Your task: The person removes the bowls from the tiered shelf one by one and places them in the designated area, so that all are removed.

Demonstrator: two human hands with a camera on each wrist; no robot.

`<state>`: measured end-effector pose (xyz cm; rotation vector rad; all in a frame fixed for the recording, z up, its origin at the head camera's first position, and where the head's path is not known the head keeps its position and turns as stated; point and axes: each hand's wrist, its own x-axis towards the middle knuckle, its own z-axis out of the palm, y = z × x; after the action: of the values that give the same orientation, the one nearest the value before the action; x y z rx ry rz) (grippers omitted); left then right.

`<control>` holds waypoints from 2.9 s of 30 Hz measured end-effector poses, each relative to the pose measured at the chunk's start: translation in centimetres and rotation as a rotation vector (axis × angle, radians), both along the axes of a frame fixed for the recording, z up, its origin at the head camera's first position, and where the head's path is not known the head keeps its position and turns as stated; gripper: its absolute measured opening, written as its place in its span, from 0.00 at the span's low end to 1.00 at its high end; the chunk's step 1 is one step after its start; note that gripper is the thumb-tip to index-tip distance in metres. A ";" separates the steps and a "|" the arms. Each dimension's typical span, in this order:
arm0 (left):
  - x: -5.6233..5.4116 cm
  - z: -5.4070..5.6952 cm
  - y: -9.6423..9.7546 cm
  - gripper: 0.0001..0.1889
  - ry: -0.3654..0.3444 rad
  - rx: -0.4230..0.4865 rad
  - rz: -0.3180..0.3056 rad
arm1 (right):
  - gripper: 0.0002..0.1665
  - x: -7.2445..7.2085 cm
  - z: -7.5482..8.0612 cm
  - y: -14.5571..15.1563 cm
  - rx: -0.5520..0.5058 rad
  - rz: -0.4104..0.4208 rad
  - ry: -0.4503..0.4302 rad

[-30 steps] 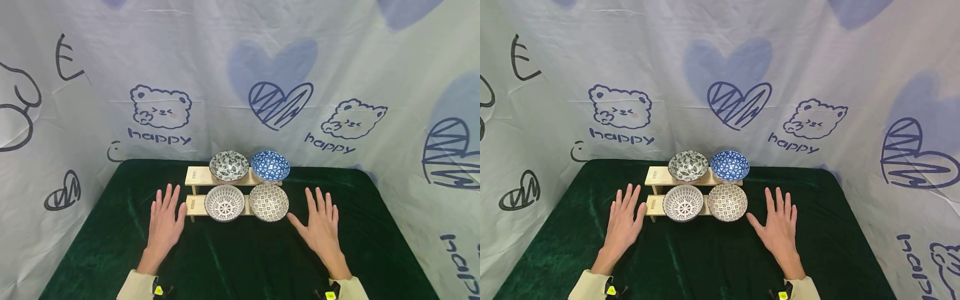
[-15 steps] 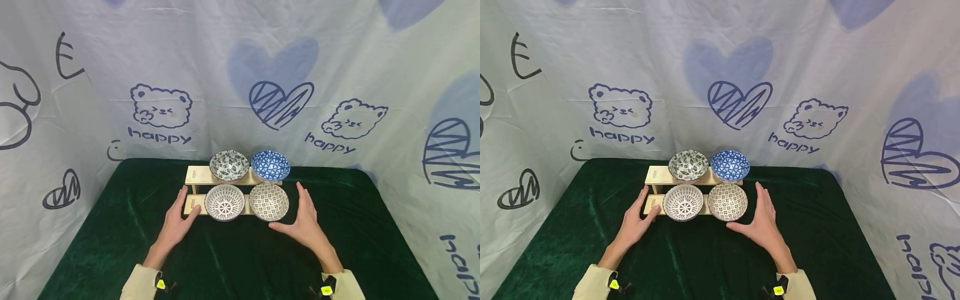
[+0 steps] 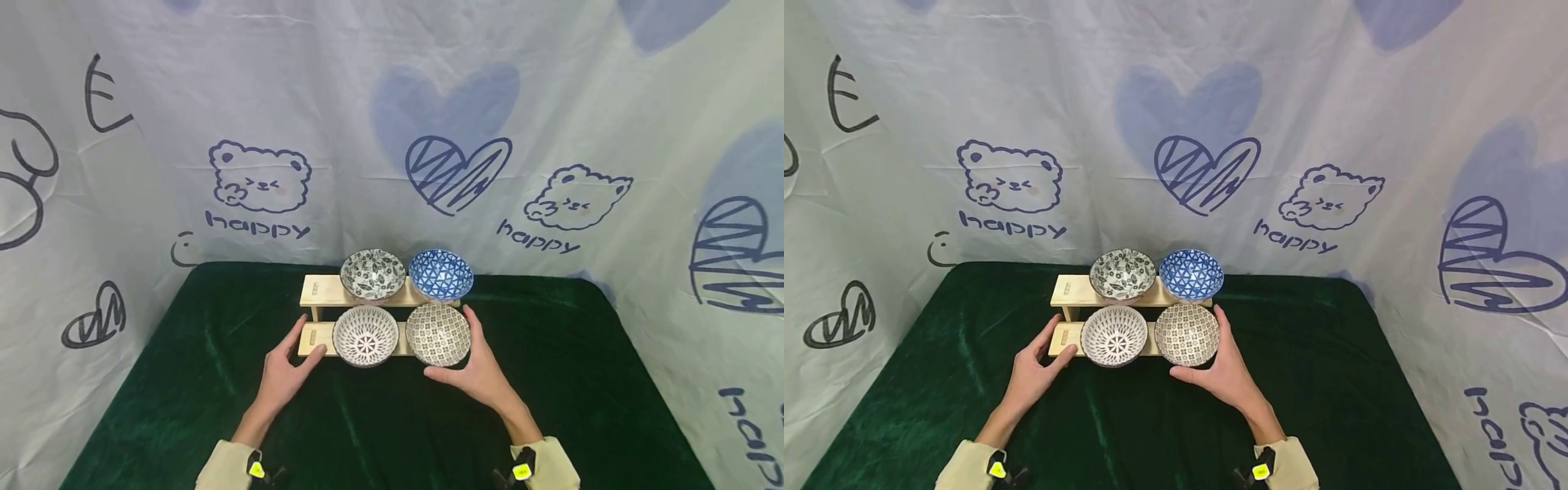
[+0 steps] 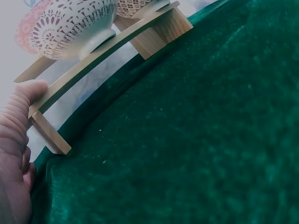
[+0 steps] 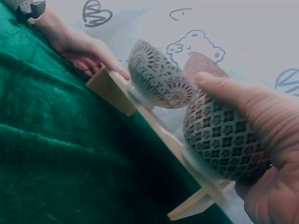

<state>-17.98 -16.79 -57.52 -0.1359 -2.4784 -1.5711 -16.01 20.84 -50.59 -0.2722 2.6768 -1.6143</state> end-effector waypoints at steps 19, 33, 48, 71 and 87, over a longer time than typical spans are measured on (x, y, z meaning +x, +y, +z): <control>0.4 0.6 -0.3 0.41 -0.006 -0.015 0.021 | 0.72 -0.2 -0.7 -0.3 -0.054 -0.017 0.092; 0.7 -0.7 0.1 0.42 -0.015 -0.018 0.022 | 0.72 0.5 -1.8 -0.4 -0.095 -0.042 0.099; 0.7 -0.4 -0.1 0.41 0.002 -0.048 0.047 | 0.71 0.4 -2.3 -1.3 -0.124 -0.106 0.170; 1.0 -0.2 -0.3 0.41 -0.005 -0.023 0.015 | 0.67 0.8 -2.3 -1.8 -0.137 -0.138 0.251; 0.3 -0.2 -0.2 0.42 0.018 -0.018 -0.009 | 0.64 0.6 -2.2 -1.3 -0.165 -0.175 0.240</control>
<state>-17.72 -16.95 -57.71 -0.1636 -2.4825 -1.5444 -15.45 19.56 -52.77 -0.2536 2.8116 -1.9767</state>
